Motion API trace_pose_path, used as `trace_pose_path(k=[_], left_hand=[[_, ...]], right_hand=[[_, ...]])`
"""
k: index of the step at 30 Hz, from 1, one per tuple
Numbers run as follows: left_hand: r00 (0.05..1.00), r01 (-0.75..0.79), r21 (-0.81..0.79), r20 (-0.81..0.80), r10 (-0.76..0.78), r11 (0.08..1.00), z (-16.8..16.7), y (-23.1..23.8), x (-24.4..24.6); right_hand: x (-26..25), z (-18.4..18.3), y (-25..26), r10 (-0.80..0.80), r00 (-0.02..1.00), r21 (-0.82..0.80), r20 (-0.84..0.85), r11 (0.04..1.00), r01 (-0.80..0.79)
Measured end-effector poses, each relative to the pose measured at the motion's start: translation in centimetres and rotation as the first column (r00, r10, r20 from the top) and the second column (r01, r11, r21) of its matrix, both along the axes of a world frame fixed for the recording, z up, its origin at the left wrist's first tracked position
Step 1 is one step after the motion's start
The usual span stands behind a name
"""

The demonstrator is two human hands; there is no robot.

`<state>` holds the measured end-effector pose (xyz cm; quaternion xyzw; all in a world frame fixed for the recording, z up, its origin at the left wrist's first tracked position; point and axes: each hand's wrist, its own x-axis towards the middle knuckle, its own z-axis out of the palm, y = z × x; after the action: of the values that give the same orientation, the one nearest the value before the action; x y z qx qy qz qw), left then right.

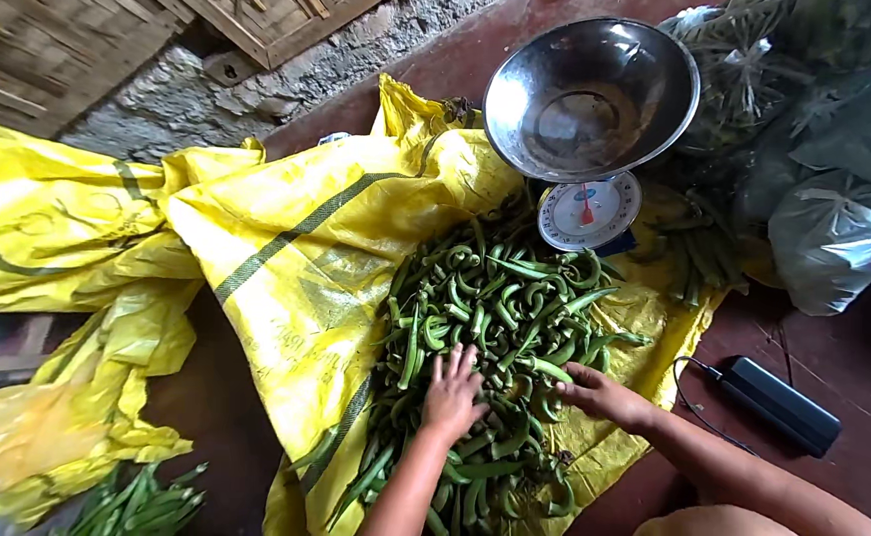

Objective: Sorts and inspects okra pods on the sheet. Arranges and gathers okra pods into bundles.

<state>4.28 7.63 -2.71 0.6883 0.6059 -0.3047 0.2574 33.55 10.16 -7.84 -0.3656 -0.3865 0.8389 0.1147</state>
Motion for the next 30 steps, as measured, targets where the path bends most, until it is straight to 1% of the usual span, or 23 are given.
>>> trace_pose_path(k=[1,3,5,7,9,11,13,14,15,17,19,21,22,25,27,30], left_hand=[[0.999,-0.015,0.037,-0.036,0.017,0.999,0.5,0.5,-1.0],[0.995,-0.02,0.173,-0.09,0.036,0.985,1.3,1.3,-3.3],[0.987,-0.055,0.281,-0.128,0.094,0.958,1.7,1.7,-5.4],[0.976,-0.107,0.345,-0.145,0.166,0.932,2.6,2.1,-7.2],[0.956,-0.168,0.366,-0.165,0.241,0.915,3.6,2.6,-8.2],[0.948,-0.222,0.417,-0.117,0.295,0.881,3.8,2.6,-8.0],[0.967,-0.221,0.495,0.001,0.254,0.84,3.1,2.1,-6.8],[0.976,-0.206,0.489,0.035,0.217,0.848,2.8,1.9,-5.9],[0.98,-0.193,0.429,0.045,0.193,0.882,2.6,1.7,-4.9],[0.986,-0.166,0.251,0.007,0.169,0.954,2.1,1.7,-3.2],[0.983,-0.168,0.132,-0.051,0.176,0.977,0.9,1.5,-2.4],[0.978,-0.165,0.084,-0.111,0.174,0.983,-0.3,1.2,-1.8],[0.98,-0.159,0.08,-0.109,0.167,0.984,-0.7,1.0,-1.3],[0.991,-0.13,0.023,0.02,0.129,0.991,-1.0,-0.5,1.7],[0.99,-0.126,-0.072,0.059,0.131,0.989,-0.8,-2.3,5.2],[0.987,-0.034,-0.111,0.151,0.051,0.993,-1.1,-4.8,7.6]], right_hand=[[0.1,-0.1,-0.2,-0.025,1.0,-0.021,-0.016,0.999,0.025],[0.2,-0.4,-0.4,-0.05,0.998,-0.05,-0.043,0.998,0.048],[0.3,-0.6,-0.3,-0.052,0.997,-0.066,-0.052,0.997,0.049],[0.4,-0.7,-0.3,-0.038,0.999,-0.065,-0.038,0.997,0.036],[0.5,-0.5,-0.3,-0.026,0.999,-0.053,-0.019,0.998,0.025],[0.6,-0.4,-0.2,-0.026,1.0,-0.04,-0.007,0.999,0.025],[0.6,-0.7,-0.1,-0.036,0.999,-0.045,0.0,0.998,0.036],[0.6,-0.9,-0.1,-0.041,0.999,-0.049,0.005,0.998,0.041],[0.5,-0.9,-0.1,-0.038,0.999,-0.051,0.007,0.998,0.038],[0.4,-0.8,-0.1,-0.026,1.0,-0.046,0.01,0.999,0.026],[0.3,-0.8,-0.2,-0.019,1.0,-0.037,0.003,0.999,0.019],[0.2,-0.8,-0.3,-0.014,1.0,-0.028,-0.002,1.0,0.014],[0.2,-0.9,-0.4,-0.012,1.0,-0.025,-0.003,1.0,0.011],[0.2,-1.0,-0.6,-0.02,1.0,-0.023,-0.011,1.0,0.019],[0.3,-1.0,-0.7,-0.034,0.999,-0.018,-0.009,0.999,0.034],[0.3,-1.0,-0.8,-0.041,0.999,-0.006,0.005,0.999,0.041]])
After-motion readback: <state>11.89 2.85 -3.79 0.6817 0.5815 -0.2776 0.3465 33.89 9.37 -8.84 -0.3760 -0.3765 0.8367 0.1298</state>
